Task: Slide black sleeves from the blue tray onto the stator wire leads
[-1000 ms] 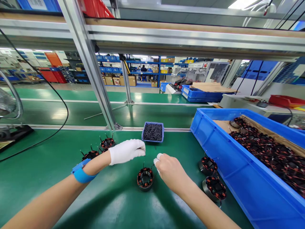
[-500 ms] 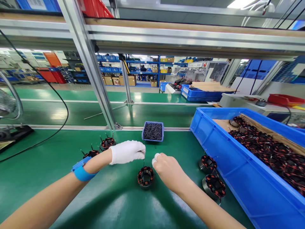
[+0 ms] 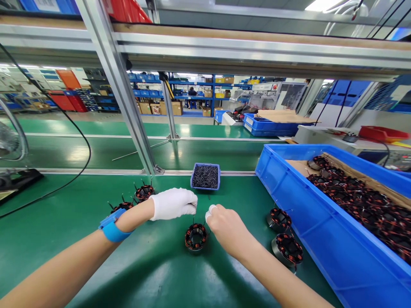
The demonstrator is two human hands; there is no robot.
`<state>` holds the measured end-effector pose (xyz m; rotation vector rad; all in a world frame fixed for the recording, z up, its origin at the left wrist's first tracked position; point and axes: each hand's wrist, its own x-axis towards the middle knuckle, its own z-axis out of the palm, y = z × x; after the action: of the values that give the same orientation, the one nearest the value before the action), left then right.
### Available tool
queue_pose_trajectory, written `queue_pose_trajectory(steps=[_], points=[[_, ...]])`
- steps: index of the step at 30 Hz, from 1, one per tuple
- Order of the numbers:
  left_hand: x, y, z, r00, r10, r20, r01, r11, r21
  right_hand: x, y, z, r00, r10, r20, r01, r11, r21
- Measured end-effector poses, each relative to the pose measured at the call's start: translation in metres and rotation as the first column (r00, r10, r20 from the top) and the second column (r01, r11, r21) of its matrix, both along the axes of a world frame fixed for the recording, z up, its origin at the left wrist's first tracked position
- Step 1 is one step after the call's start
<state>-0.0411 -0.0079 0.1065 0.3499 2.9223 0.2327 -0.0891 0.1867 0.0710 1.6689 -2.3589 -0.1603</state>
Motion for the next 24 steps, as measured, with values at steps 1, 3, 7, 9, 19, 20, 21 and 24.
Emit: queue_pose_trajectory(steps=[1, 3, 7, 9, 19, 20, 21, 24], points=[[0.000, 0.000, 0.000, 1.000, -0.002, -0.001, 0.002, 1.000, -0.006, 0.000, 0.000, 0.000, 1.000, -0.002, -0.002, 0.002, 1.000, 0.004], [-0.001, 0.001, 0.001, 1.000, -0.008, -0.003, 0.008, 1.000, -0.017, 0.000, 0.000, -0.001, 1.000, -0.006, -0.004, 0.006, 1.000, 0.006], [-0.002, 0.005, 0.002, 1.000, -0.018, -0.005, 0.017, 0.999, -0.046, -0.001, -0.001, -0.002, 1.000, -0.010, -0.001, 0.010, 1.000, 0.001], [-0.002, 0.007, 0.002, 1.000, -0.020, -0.001, 0.020, 0.998, -0.064, -0.001, -0.002, -0.003, 1.000, -0.006, 0.004, 0.006, 1.000, 0.007], [-0.001, 0.017, 0.005, 0.999, -0.042, -0.018, 0.039, 0.988, -0.152, 0.005, -0.002, 0.002, 0.998, 0.041, 0.041, -0.041, 0.999, 0.003], [-0.001, 0.016, 0.007, 0.999, -0.040, -0.024, 0.036, 0.987, -0.157, 0.005, -0.002, 0.003, 0.998, 0.047, 0.049, -0.047, 0.999, -0.005], [-0.001, 0.015, 0.010, 0.999, -0.036, -0.027, 0.031, 0.986, -0.162, 0.005, -0.002, 0.004, 0.997, 0.049, 0.055, -0.048, 0.999, -0.013], [-0.003, 0.010, 0.014, 1.000, -0.026, -0.019, 0.022, 0.985, -0.170, 0.005, -0.004, 0.003, 0.996, 0.035, 0.078, -0.034, 0.999, -0.012]])
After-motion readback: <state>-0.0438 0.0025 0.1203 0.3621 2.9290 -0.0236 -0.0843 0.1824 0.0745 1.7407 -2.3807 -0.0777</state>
